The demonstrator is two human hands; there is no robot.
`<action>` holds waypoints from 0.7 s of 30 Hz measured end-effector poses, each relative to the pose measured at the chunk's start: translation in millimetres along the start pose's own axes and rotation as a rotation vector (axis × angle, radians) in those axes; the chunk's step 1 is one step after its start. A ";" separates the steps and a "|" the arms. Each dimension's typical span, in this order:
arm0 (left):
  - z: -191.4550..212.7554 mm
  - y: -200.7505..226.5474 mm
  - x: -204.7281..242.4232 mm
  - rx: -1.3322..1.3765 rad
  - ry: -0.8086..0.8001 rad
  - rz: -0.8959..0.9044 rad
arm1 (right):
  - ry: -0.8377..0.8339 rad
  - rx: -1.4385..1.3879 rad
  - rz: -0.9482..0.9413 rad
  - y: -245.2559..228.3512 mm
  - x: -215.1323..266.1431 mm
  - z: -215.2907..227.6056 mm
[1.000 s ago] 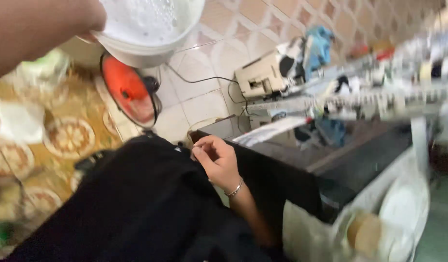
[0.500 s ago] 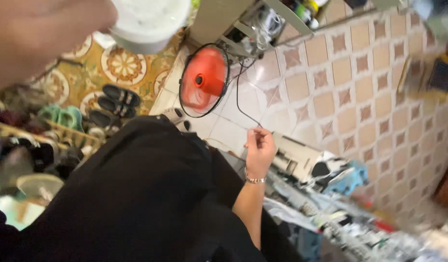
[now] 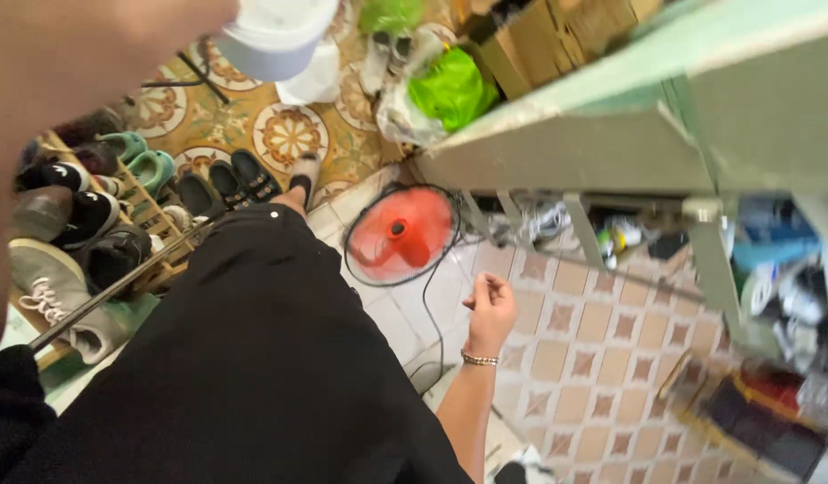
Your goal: The person cleans a shoe and an insole using a brush and a cleaning solution, then fills a cup with water from a dispenser and rinses the items in a sink.
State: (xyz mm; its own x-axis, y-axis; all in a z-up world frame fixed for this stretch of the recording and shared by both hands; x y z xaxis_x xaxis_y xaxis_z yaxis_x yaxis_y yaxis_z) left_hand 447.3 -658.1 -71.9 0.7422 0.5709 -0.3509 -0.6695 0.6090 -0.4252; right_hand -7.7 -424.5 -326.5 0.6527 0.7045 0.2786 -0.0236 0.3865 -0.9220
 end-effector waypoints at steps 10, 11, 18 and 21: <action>-113.1 -63.4 -21.6 0.119 0.069 0.000 | -0.536 0.284 0.637 -178.4 -50.9 -270.9; -130.5 -71.4 -22.7 0.141 0.050 -0.016 | -0.537 0.370 0.869 -199.1 -52.4 -293.8; -219.9 -134.4 -41.4 0.223 0.178 -0.004 | -0.762 0.459 1.490 -302.6 -100.9 -449.9; -241.8 -166.1 -44.4 0.213 0.157 0.014 | -0.843 0.467 1.606 -318.0 -124.5 -503.2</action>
State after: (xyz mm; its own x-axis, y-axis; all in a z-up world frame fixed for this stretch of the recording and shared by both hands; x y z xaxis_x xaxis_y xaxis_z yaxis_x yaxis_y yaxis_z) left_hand 532.5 -917.8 -187.4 0.7170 0.4978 -0.4880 -0.6585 0.7133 -0.2399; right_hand 299.7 -934.6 -203.3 -0.6928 0.5283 -0.4909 -0.4294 -0.8490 -0.3078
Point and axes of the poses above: each hand's wrist, its own x-axis away from the middle knuckle, its own z-axis out of the back of the hand, y = z × x, the point moved 1 cm from there along -x, towards the middle knuckle, and after that the axes turned 1 degree about y, right-handed, at the moved point
